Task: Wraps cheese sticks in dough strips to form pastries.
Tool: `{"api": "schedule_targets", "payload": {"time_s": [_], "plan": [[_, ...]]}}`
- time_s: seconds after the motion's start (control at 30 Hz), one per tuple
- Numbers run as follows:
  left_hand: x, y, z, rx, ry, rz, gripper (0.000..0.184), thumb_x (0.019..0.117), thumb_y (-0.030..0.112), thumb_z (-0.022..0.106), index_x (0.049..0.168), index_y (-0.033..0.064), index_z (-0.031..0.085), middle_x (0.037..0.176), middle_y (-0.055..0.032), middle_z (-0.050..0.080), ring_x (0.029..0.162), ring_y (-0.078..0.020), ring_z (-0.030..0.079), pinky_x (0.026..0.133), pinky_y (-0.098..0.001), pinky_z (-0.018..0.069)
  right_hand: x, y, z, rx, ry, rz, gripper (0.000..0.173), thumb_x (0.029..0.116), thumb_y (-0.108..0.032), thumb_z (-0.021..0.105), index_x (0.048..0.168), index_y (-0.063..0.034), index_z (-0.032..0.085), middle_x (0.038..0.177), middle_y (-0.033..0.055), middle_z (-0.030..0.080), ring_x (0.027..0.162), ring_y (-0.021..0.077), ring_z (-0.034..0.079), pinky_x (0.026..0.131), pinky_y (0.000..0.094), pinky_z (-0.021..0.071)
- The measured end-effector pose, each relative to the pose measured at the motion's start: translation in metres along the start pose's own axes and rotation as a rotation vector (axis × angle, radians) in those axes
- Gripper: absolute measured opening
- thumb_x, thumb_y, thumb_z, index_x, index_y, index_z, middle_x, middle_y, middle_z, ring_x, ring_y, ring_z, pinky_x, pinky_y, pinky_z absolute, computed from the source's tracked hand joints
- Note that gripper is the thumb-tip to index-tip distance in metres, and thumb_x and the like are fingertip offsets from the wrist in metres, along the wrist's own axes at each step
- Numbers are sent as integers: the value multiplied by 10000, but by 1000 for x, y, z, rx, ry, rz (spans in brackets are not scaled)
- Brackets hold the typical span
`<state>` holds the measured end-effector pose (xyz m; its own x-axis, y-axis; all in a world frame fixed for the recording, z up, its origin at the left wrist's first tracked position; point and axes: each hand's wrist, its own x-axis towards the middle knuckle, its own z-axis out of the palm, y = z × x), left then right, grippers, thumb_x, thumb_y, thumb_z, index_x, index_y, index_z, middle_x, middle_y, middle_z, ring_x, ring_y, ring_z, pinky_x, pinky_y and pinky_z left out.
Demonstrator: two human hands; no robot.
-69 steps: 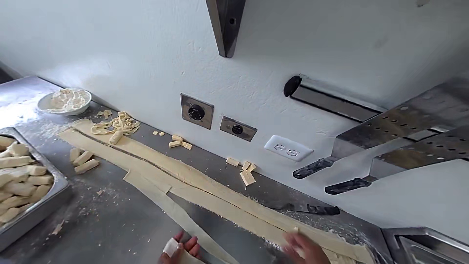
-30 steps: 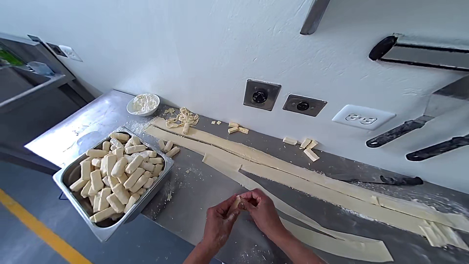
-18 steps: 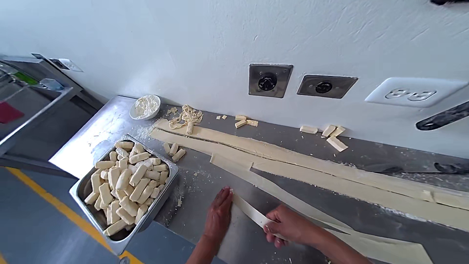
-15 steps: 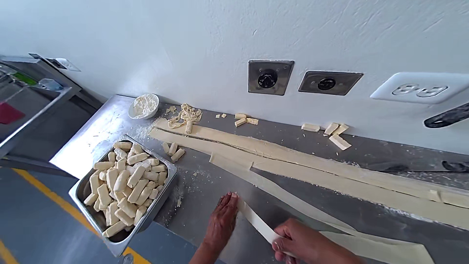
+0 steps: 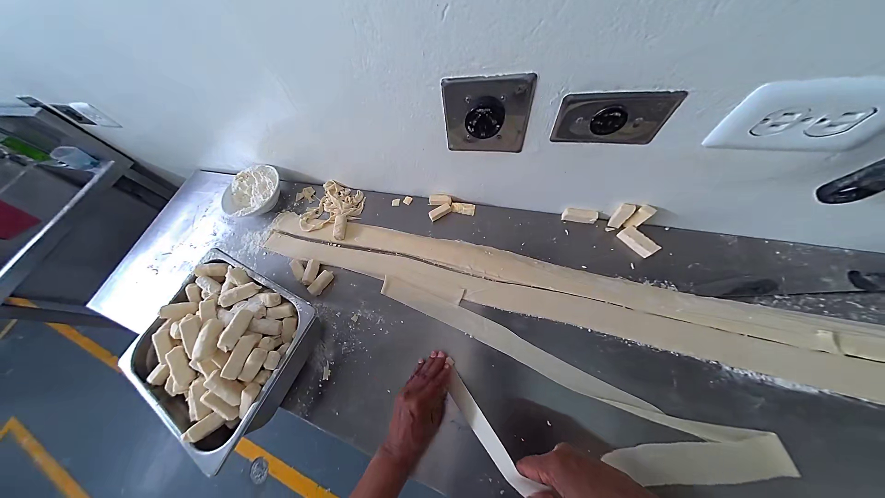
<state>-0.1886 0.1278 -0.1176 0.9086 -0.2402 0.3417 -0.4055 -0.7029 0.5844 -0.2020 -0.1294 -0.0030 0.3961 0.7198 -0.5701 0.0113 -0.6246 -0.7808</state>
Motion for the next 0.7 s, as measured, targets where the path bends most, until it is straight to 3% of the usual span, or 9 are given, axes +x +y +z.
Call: {"api": "schedule_targets", "payload": {"time_s": [0.1, 0.2, 0.27, 0.37, 0.5, 0.6, 0.7], "plan": [[2, -2, 1, -33, 51, -68, 343, 924, 60, 608, 1195, -137, 682, 1214, -257, 701, 1141, -414, 689, 1022, -560, 517, 4, 3, 5, 25, 12, -14, 321, 1071, -213, 543, 1038, 86, 654, 863, 244, 678, 819, 369, 676, 763, 524, 503], [6, 4, 9, -60, 88, -71, 248, 884, 29, 656, 1085, -79, 754, 1146, -218, 737, 1095, -381, 717, 989, -514, 556, 3, 3, 6, 19, 24, -11, 320, 1068, -216, 549, 1039, 84, 655, 861, 242, 677, 820, 366, 675, 763, 520, 503], [9, 7, 11, -4, 108, -51, 234, 903, -24, 609, 1077, -75, 757, 1165, -234, 727, 1116, -407, 702, 999, -534, 543, 0, 2, 3, -36, -26, 46, 335, 1069, -242, 554, 1045, 79, 648, 856, 245, 647, 836, 384, 649, 768, 535, 485], [4, 13, 14, 14, -13, 73, 295, 932, -41, 523, 1126, -71, 743, 1228, -222, 708, 1176, -404, 673, 1037, -522, 518, -5, 6, 1, -88, -76, 84, 352, 1076, -258, 543, 1048, 76, 650, 884, 260, 650, 880, 408, 652, 796, 557, 484], [8, 12, 10, -57, 13, -33, 355, 913, 31, 613, 1215, -149, 664, 1232, -270, 688, 1157, -413, 681, 1031, -540, 516, 0, 8, 13, -37, -29, 9, 327, 1072, -234, 544, 1029, 73, 649, 863, 251, 646, 854, 397, 650, 774, 550, 479], [9, 16, 21, -77, 45, -37, 293, 887, 5, 634, 1140, -116, 718, 1187, -246, 715, 1139, -408, 691, 1028, -543, 521, 4, 8, 21, 17, 20, -58, 304, 1066, -193, 539, 1011, 82, 657, 855, 249, 667, 837, 387, 666, 768, 548, 487], [9, 16, 24, -5, 54, 32, 289, 916, -54, 541, 1132, -103, 727, 1219, -257, 699, 1177, -443, 661, 1044, -570, 496, 1, 10, 24, 31, 27, -47, 323, 1068, -206, 541, 974, 85, 644, 820, 241, 642, 804, 376, 646, 740, 533, 475]]}}
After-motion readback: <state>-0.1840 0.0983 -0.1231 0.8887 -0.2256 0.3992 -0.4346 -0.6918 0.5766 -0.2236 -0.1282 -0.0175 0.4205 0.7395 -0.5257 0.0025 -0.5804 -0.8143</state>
